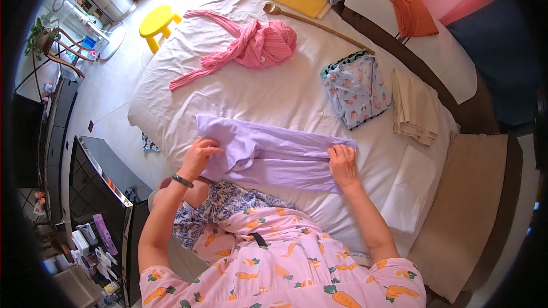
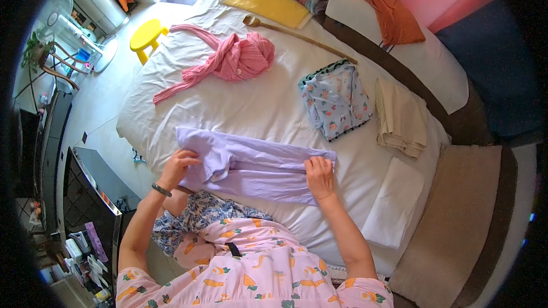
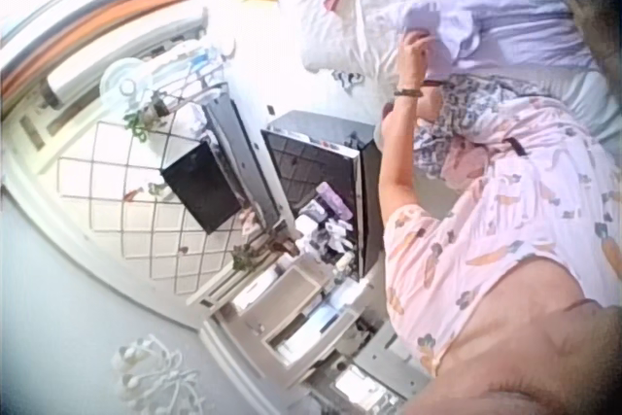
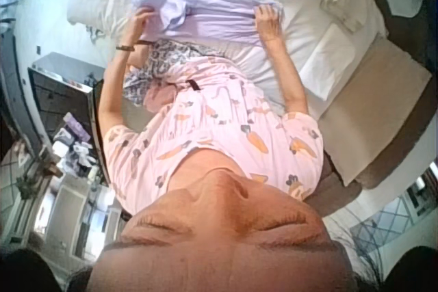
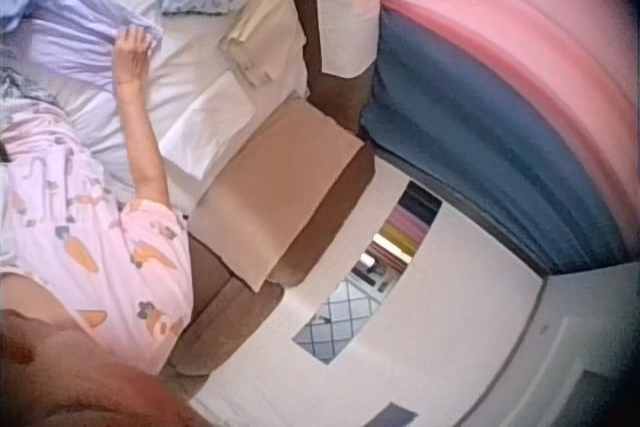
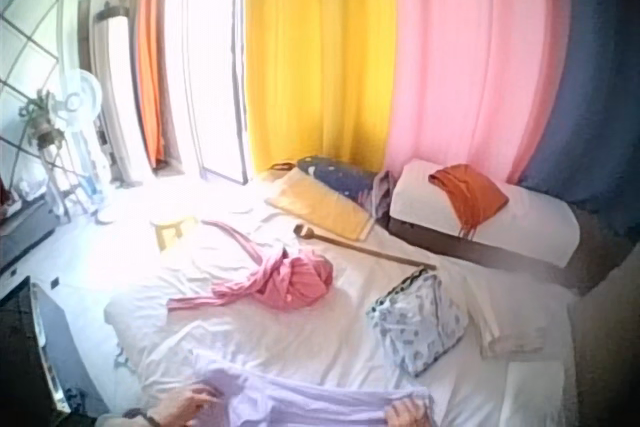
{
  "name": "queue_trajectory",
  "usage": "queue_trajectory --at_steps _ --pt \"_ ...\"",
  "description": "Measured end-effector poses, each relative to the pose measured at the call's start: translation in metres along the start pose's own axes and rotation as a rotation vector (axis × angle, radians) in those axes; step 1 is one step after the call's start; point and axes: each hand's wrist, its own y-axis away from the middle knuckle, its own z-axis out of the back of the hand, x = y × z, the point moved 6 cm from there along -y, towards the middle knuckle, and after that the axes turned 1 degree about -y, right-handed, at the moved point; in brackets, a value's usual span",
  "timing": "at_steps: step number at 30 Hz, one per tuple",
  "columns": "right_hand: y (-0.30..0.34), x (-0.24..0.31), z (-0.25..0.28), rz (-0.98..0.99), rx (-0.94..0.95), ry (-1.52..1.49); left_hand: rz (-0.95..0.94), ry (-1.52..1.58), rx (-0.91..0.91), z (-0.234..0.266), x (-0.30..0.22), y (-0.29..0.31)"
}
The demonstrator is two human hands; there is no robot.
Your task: The person folds a white sheet, beige trousers, a patterned blue top, a purple t-shirt, and a pink cardigan on a bed.
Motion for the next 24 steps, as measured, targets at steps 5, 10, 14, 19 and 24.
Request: queue_trajectory --at_steps 5,10,14,19,24 --pt "0.008 0.009 0.014 -0.097 0.033 -0.196 0.119 -0.515 -0.155 0.011 -0.026 0.002" --pt "0.029 -0.007 -0.016 -0.195 0.258 -0.012 0.066 -0.560 0.321 -0.042 -0.002 -0.007" --pt "0.071 -0.065 -0.012 -0.543 -0.239 -0.308 0.158 -0.538 0.405 -0.055 -0.013 -0.013" --pt "0.099 -0.089 -0.022 -0.999 -0.325 -0.600 0.021 -0.237 -0.090 -0.106 -0.067 -0.044" --pt "0.104 -0.100 -0.041 -1.215 -0.109 -0.636 -0.072 -0.059 0.016 -0.190 -0.164 -0.089"
